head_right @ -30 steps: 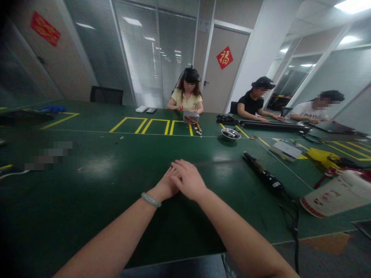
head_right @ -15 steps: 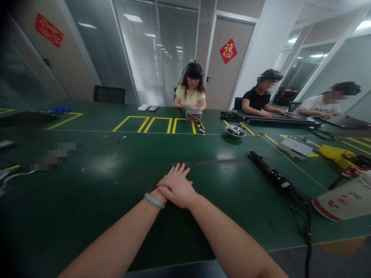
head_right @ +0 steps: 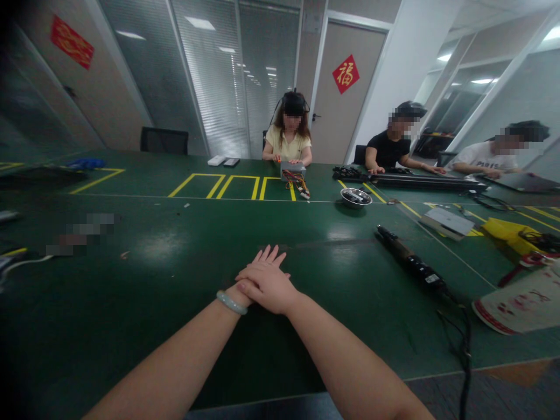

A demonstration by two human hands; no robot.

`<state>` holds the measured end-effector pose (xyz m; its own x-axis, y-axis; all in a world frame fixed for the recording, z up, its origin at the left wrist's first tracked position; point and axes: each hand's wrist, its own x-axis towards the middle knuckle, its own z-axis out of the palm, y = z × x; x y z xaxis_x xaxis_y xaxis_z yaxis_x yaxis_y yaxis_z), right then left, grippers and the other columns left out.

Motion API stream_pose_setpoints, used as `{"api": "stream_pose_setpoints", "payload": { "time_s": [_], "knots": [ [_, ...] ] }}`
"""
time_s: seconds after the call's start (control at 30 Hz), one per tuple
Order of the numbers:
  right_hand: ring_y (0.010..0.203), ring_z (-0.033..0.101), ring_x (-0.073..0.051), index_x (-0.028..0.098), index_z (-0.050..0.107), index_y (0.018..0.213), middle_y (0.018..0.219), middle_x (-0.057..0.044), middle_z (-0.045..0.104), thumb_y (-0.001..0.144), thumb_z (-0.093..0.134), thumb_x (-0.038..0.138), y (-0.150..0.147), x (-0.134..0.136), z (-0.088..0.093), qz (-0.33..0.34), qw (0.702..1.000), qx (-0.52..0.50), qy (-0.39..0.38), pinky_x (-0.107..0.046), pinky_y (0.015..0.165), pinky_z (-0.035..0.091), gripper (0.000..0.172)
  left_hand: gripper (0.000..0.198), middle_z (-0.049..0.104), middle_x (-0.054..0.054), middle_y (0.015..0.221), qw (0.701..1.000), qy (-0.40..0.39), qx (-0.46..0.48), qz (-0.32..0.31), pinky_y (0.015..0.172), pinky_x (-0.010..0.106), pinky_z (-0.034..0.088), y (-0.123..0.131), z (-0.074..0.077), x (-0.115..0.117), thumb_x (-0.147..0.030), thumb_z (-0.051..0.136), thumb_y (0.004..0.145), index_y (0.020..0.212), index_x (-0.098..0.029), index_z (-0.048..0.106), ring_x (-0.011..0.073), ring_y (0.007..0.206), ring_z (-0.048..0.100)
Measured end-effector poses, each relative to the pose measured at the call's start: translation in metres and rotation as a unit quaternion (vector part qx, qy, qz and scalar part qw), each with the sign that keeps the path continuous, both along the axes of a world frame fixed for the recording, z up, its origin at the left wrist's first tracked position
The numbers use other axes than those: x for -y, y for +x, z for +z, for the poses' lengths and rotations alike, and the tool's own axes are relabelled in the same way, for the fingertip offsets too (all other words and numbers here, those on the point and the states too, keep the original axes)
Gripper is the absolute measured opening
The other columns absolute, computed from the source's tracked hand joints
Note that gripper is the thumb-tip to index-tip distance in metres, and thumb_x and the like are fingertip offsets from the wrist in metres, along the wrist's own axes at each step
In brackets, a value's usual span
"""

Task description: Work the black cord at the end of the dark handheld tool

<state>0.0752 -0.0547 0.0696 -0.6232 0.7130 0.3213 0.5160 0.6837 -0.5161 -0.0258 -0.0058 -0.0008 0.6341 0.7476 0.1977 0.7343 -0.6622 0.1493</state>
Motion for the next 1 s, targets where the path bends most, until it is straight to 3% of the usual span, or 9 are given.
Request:
{"api": "stream_pose_setpoints", "payload": {
  "time_s": [0.43, 0.83, 1.0],
  "knots": [
    [0.117, 0.055, -0.019, 0.021, 0.064, 0.118, 0.119, -0.005, 0.066, 0.099, 0.043, 0.033, 0.000, 0.001, -0.002, -0.007, 1.000, -0.001, -0.009, -0.038, 0.106, 0.036, 0.031, 0.073, 0.023, 0.003, 0.158, 0.998, 0.045, -0.041, 0.022, 0.118, 0.046, 0.018, 0.005, -0.008, -0.004, -0.062, 0.044, 0.090, 0.151, -0.026, 0.027, 0.0315, 0.147, 0.011],
    [0.119, 0.055, -0.018, 0.022, 0.064, 0.120, 0.122, -0.004, 0.065, 0.100, 0.039, 0.032, 0.000, 0.003, 0.000, -0.018, 1.000, -0.001, -0.012, -0.038, 0.108, 0.035, 0.034, 0.071, 0.016, 0.002, 0.160, 0.999, -0.053, 0.003, 0.010, 0.120, 0.048, 0.008, 0.003, 0.003, -0.001, -0.060, 0.040, 0.091, 0.152, -0.025, 0.026, 0.0327, 0.147, 0.003],
    [0.138, 0.036, -0.023, 0.025, 0.053, 0.135, 0.146, -0.005, 0.046, 0.097, 0.045, 0.038, 0.004, 0.004, -0.001, -0.079, 0.997, 0.001, 0.020, -0.046, 0.115, 0.025, 0.041, 0.067, 0.016, 0.000, 0.160, 0.999, -0.045, -0.007, -0.009, 0.121, 0.049, 0.000, 0.005, 0.000, -0.002, -0.038, 0.041, 0.091, 0.153, -0.024, 0.021, 0.0352, 0.147, 0.001]
  ]
}}
